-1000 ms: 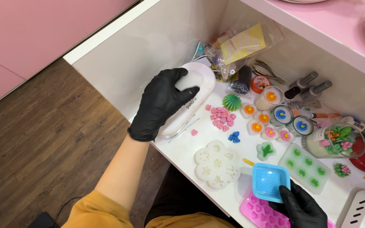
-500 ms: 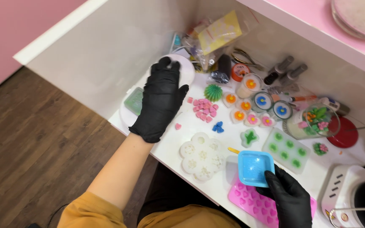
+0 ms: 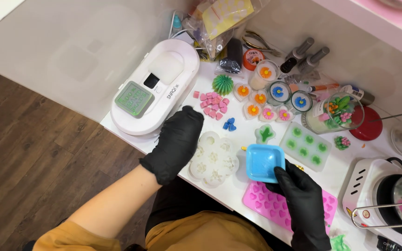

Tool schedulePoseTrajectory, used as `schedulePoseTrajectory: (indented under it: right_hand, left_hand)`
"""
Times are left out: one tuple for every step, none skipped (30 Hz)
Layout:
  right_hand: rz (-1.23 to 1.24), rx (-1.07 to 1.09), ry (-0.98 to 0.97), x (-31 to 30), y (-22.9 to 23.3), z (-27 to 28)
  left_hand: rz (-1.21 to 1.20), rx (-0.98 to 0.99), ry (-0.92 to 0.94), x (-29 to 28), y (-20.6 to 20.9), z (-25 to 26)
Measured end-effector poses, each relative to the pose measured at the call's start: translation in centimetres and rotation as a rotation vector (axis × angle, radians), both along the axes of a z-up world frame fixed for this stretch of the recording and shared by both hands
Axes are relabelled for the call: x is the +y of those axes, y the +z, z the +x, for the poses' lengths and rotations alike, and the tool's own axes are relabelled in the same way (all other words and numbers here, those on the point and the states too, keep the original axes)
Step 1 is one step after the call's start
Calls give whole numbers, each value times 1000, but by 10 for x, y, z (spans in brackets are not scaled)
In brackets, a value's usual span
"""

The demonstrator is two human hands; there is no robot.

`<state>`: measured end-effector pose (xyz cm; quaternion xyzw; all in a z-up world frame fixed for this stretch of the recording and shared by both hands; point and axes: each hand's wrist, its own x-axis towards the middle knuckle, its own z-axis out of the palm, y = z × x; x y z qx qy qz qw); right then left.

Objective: Pouring melted wax into silicone molds and cleaning the tools.

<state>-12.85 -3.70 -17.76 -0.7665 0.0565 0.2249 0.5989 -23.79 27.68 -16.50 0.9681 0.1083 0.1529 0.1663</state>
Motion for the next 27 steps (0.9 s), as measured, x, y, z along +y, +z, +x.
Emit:
schedulePoseTrajectory:
  right_hand:
    - [-1, -8, 26, 7, 2, 0]
    - [-2, -9, 16, 16, 4, 0]
    - [12, -3, 47, 24, 6, 0]
    - [22, 3, 80, 29, 9, -1]
    - [17, 3, 72, 35, 8, -1]
    - [50, 11, 118, 41, 8, -1]
    - [83, 18, 164, 46, 7, -1]
    - [81, 15, 157, 50, 7, 0]
    - [94, 28, 159, 53, 7, 1]
    - [107, 42, 162, 57, 6, 2]
    - [106, 40, 157, 56, 6, 3]
    - [116, 56, 142, 58, 5, 4]
    - [126, 71, 126, 60, 4, 5]
    - [127, 72, 131, 59, 5, 5]
    - [97, 75, 118, 58, 5, 5]
    - [67, 78, 105, 57, 6, 5]
    - [68, 79, 110, 57, 7, 5]
    - [71, 75, 117, 56, 9, 5]
    - [74, 72, 124, 55, 10, 5]
    - [75, 74, 125, 55, 9, 5]
    - [70, 67, 129, 54, 9, 5]
    - [63, 59, 131, 53, 9, 5]
    - [63, 60, 131, 53, 7, 5]
    - [72, 67, 127, 53, 5, 6]
    - [80, 73, 124, 54, 4, 7]
    - [79, 73, 125, 54, 4, 7]
    - [85, 76, 127, 54, 4, 6]
  left_hand:
    - [-46, -180, -27, -2, 0, -2]
    - [-48, -181, -36, -7, 11, 2]
    - [-212, -283, -115, -12, 22, 5]
    - [-383, -384, -192, -20, 33, 7]
    - [-390, -383, -199, -24, 36, 11]
    - [-548, -295, -288, -28, 40, 14]
    - [-705, -204, -379, -32, 44, 17]
    - [-708, -205, -386, -29, 38, 24]
    - [-658, -229, -401, -27, 32, 31]
    - [-608, -251, -415, -24, 26, 37]
    - [-610, -251, -420, -14, 21, 44]
    - [-455, -235, -348, -1, 17, 50]
    - [-301, -219, -276, 11, 13, 56]
    - [-299, -219, -271, 19, 8, 60]
    - [-209, -159, -252, 28, 4, 64]
    - [-119, -99, -232, 36, -1, 68]
    - [-118, -98, -226, 38, -3, 72]
    - [-96, -83, -263, 40, -6, 76]
    - [-75, -68, -300, 42, -9, 80]
    - [-74, -66, -298, 42, -15, 83]
    - [-113, -57, -298, 43, -22, 85]
    - [-154, -49, -299, 42, -29, 88]
    - [-154, -48, -299, 42, -32, 90]
    - [-304, 2, -277, 42, -35, 93]
    - [-453, 54, -254, 42, -37, 96]
    - [-454, 53, -253, 42, -36, 96]
    - [-484, 104, -253, 42, -35, 96]
